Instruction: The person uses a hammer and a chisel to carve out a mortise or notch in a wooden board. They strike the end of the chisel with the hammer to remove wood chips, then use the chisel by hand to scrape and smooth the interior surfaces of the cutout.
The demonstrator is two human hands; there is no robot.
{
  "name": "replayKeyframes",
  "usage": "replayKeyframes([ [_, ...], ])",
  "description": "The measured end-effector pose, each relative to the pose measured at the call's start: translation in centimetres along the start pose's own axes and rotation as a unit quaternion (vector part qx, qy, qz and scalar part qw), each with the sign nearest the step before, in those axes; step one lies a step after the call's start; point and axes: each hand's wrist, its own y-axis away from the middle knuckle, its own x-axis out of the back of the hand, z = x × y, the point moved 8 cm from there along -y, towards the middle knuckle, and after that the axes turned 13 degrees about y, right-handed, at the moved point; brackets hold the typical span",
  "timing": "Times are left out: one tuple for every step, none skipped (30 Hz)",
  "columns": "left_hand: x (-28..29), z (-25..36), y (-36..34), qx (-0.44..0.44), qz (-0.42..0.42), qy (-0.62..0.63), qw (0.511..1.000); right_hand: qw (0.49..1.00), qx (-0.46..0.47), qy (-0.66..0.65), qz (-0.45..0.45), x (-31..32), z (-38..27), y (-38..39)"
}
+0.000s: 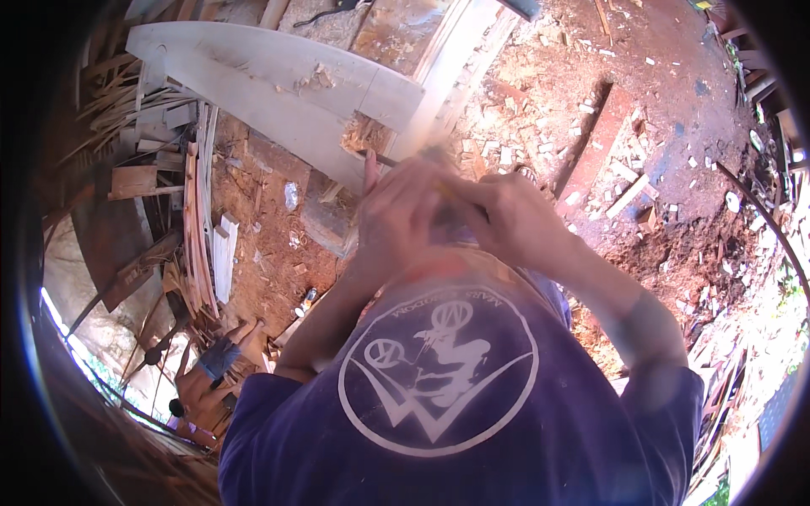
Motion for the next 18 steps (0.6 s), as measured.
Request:
replayKeyframes([
  [-0.4, 0.2, 0.3, 0.000, 0.000, 0.003, 1.000, 1.000, -0.005, -0.003, -0.006, -0.1, 0.3, 0.6],
  [-0.7, 1.0, 0.5, -0.016, -0.030, 0.005, 0.999, 1.000, -0.015, -0.012, -0.010, -0.5, 0.4, 1.1],
  [-0.9, 1.4, 0.1, -0.039, -0.050, -0.001, 0.998, 1.000, -0.012, -0.012, -0.004, -1.2, 0.5, 0.7],
  [-0.7, 0.9, -0.3, -0.043, -0.050, -0.006, 0.998, 1.000, -0.005, -0.010, 0.028, -2.0, 0.4, 0.0],
  [-0.5, -0.6, -0.5, -0.002, -0.043, 0.009, 0.999, 0.998, 0.002, -0.009, 0.054, -2.4, 0.3, -0.4],
  [-0.3, -1.6, -0.6, 0.040, -0.035, 0.024, 0.998, 0.999, -0.008, -0.041, 0.034, -1.9, 0.4, -0.7],
  [-0.6, -1.5, -0.5, 0.039, -0.033, 0.022, 0.998, 0.999, -0.005, -0.041, 0.035, -1.7, 0.9, -0.3],
  [-0.6, 0.1, -0.7, 0.001, -0.037, 0.007, 0.999, 0.997, 0.009, -0.049, 0.053, -1.1, 1.3, 0.6],
  [-0.7, 1.4, -0.6, -0.037, -0.041, -0.008, 0.998, 0.996, 0.023, -0.057, 0.070, -0.8, 1.3, 1.1],
  [-0.9, 1.4, 0.5, -0.023, -0.025, -0.011, 0.999, 0.995, 0.022, -0.061, 0.071, -1.1, 1.1, 1.2],
  [-0.6, 1.1, 0.3, -0.026, -0.022, -0.011, 0.999, 0.997, 0.016, -0.058, 0.057, -1.0, 1.0, 0.9],
  [-0.3, 0.1, -0.1, -0.002, -0.031, -0.021, 0.999, 0.998, 0.009, -0.054, 0.042, -0.9, 0.8, 0.6],
  [-0.3, -0.7, -0.3, 0.022, -0.041, -0.030, 0.998, 0.998, 0.003, -0.050, 0.027, -0.8, 0.7, 0.4],
  [-0.3, -0.4, -0.1, 0.023, -0.044, -0.032, 0.998, 0.998, -0.006, -0.054, 0.012, -1.2, 0.6, 0.3],
  [-0.5, 0.7, 0.0, -0.004, -0.047, -0.031, 0.998, 0.998, -0.006, -0.057, 0.012, -1.5, 0.4, 0.3],
  [-0.6, 1.4, 0.2, -0.031, -0.050, -0.029, 0.998, 0.999, -0.015, -0.042, 0.015, -2.0, 0.4, 0.5],
  [-0.5, 0.9, 0.1, -0.034, -0.047, -0.029, 0.998, 0.999, -0.020, -0.019, 0.018, -2.1, 0.6, 0.6],
  [-0.2, -0.3, -0.1, -0.021, -0.031, -0.032, 0.999, 0.999, -0.008, -0.030, 0.032, -2.3, 0.8, -0.7],
])
